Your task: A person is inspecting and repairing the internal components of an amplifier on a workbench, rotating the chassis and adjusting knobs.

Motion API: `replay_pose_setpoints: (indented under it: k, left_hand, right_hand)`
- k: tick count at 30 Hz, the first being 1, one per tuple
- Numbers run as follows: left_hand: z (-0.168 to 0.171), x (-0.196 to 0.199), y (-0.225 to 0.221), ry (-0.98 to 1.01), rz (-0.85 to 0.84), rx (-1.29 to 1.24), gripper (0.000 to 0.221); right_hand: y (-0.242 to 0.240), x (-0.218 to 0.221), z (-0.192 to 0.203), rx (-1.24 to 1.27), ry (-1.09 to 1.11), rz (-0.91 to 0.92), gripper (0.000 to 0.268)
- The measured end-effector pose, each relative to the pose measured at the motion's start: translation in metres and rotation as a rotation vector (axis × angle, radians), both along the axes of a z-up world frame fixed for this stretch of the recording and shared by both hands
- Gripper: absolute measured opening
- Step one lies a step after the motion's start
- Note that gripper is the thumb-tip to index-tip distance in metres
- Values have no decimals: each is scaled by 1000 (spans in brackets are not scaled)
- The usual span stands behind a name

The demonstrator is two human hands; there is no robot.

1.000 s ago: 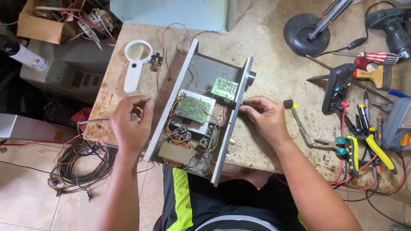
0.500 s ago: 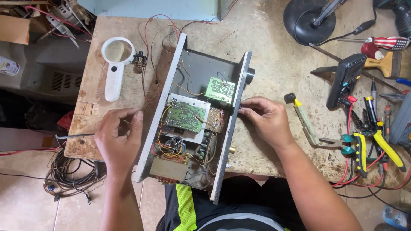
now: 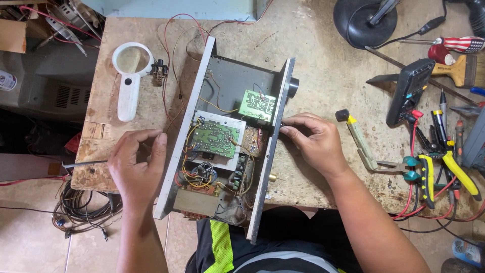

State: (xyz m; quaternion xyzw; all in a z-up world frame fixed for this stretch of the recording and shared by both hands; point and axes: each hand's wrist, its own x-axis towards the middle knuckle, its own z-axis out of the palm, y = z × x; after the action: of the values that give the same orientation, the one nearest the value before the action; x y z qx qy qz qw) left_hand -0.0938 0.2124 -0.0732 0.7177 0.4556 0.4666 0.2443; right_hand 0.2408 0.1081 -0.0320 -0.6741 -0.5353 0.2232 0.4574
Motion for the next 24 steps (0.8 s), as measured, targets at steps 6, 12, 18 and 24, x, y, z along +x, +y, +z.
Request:
replay_pose_setpoints:
  k: [6, 12, 18, 24]
  left_hand:
    - [4, 2, -2, -19, -3, -20, 5]
    - [7, 3, -4, -6, -32, -32, 7]
    - [27, 12, 1, 28, -221, -27, 21]
    - [25, 8, 7, 20, -318, -51, 25]
  right_hand:
    - [-2, 1, -4, 44, -26, 15, 15]
    - [-3, 5, -14, 125, -94, 38, 16]
    - [-6, 11, -36, 205, -248, 40, 15]
    - [-7, 11, -38, 249, -450, 75, 15]
